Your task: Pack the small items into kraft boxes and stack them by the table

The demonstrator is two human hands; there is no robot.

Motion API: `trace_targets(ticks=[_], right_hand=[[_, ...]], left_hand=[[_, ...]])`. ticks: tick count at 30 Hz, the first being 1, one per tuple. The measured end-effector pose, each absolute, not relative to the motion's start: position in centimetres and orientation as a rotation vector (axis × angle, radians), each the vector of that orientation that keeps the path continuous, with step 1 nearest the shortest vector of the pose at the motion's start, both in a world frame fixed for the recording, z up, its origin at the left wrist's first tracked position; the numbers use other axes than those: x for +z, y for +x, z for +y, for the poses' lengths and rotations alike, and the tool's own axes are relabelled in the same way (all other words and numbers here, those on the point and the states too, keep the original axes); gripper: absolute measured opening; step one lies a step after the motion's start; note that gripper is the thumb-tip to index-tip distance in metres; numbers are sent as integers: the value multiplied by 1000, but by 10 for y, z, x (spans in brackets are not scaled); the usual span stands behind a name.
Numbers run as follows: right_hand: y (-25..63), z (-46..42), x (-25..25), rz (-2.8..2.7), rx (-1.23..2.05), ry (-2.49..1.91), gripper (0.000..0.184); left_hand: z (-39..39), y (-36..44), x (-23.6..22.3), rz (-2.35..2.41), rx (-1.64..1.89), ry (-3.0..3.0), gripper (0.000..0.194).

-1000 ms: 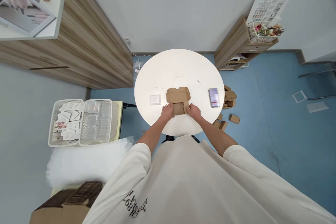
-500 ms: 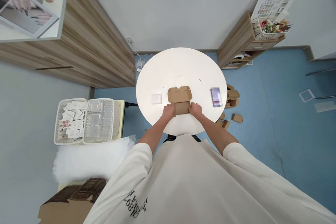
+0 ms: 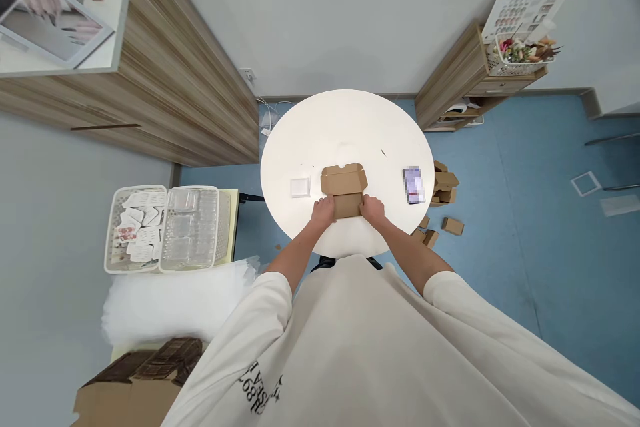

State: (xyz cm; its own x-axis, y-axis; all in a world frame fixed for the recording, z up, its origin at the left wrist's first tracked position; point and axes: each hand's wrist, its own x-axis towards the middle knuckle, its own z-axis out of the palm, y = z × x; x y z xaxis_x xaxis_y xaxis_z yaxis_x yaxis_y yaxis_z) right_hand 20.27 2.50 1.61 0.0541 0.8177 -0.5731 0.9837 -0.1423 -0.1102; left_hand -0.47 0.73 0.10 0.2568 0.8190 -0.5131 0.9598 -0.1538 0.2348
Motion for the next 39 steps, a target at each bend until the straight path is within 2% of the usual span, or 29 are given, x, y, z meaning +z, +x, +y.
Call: trace_targets(ticks=[6,11,14,21,23,26,28,32,39], right_hand=[[219,15,33,2144,-664,1867,38],[208,20,39,2251,-600,1632,77],[201,25,35,2230,-631,1572,88],[196,29,30,2203,-554,1496,88],[195,29,29,2190,-534,1484,88],[194,29,28,2186,-515,1459,89],[195,29,27,2188,-508,1455,89],[194,28,25,2190,-509,1476,90],[193,27,22,2177,-524,1506,91]], left_hand=[[7,-6,2,1606,-326,2030,104],[6,-6,0,1607,-317,2057,103],[6,-6,-1,1610,-308,2057,105],[0,-11,8,1589,-238,2026,106],[-1,-19,13,1590,-150,2010,93],[3,-41,17,1732,57,1922,57],[11,-62,17,1940,169,1774,49],[33,-102,8,2253,230,1332,51],[58,-119,-8,2206,222,976,52]])
